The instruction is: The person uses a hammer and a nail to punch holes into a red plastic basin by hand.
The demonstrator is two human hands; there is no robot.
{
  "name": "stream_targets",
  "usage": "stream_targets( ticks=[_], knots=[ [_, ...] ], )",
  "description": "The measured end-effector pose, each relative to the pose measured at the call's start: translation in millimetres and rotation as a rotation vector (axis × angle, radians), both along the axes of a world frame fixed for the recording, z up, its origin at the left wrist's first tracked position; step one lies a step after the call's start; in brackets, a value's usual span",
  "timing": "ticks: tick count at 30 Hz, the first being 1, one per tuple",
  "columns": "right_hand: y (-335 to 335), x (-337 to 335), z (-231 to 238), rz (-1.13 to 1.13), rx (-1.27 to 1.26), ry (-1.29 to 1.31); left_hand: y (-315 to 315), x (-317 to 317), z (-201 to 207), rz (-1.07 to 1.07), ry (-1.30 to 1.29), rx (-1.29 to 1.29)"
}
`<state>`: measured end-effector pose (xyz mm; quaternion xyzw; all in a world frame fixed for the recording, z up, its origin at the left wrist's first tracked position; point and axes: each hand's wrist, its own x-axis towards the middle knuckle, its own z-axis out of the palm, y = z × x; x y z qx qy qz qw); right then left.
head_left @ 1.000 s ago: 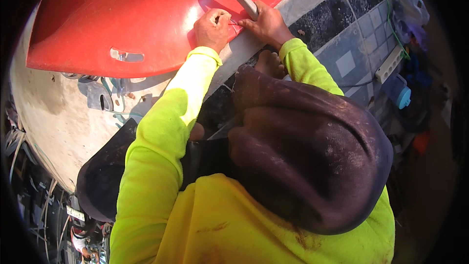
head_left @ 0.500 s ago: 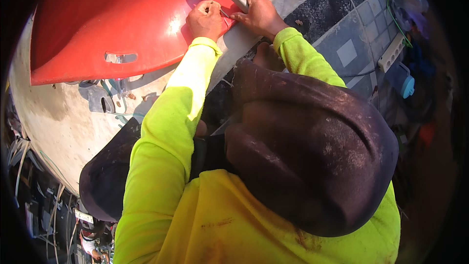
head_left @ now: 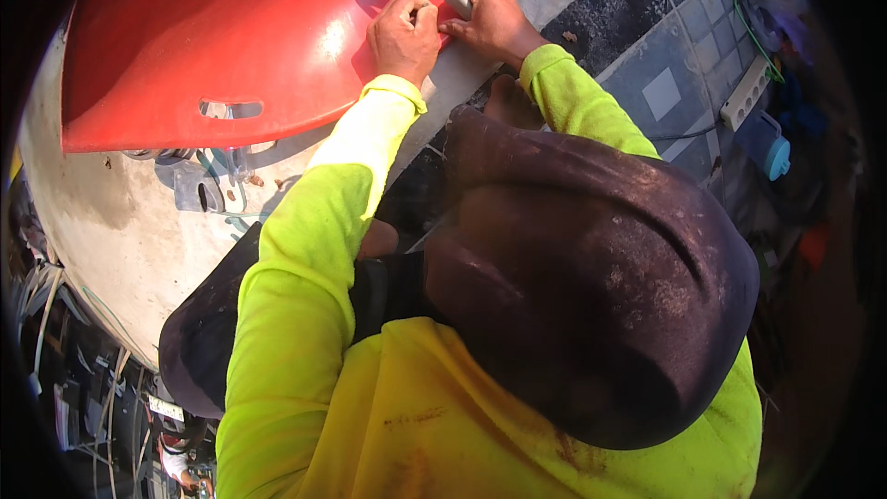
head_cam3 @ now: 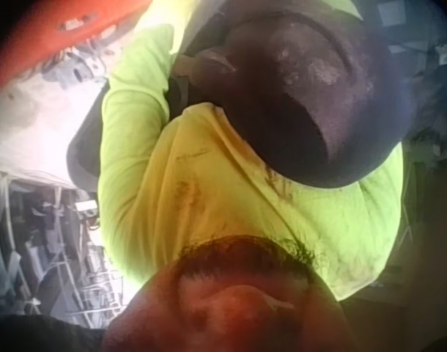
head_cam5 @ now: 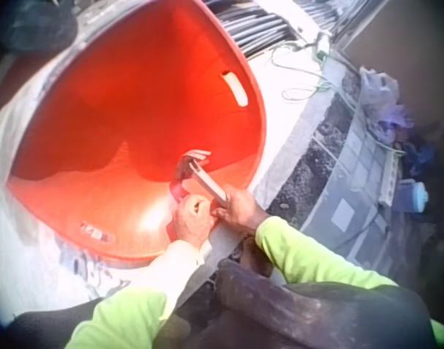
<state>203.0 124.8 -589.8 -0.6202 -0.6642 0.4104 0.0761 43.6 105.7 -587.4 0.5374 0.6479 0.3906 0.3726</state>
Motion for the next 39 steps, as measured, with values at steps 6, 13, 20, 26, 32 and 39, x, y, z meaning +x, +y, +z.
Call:
stream_targets(
  ticks=[6,13,20,26,32,39],
  knots=[
    [14,6,7,0.010,-0.025,-0.014,2,-17,4,-0.188,-0.005,0.011],
    [11,0,2,0.053,-0.021,-0.023,2,-4,-19,0.208,-0.211,-0.251],
    [5,12,22,-0.067,-0.112,0.299,-12,-15,8,-0.339,0.222,-0.095],
    [-36,66,48,-0.350,-0.277,0.277,-29,-10,4,-0.369,0.716,-0.044],
    [-62,96,54,-0.235,0.119,-0.037,-33,-2,-9,-0.368,0.712,-0.146],
    [2,-3,102,0.353,0.714,0.052,-28,9,-3,-0.343,0.770,-0.194]
  ],
)
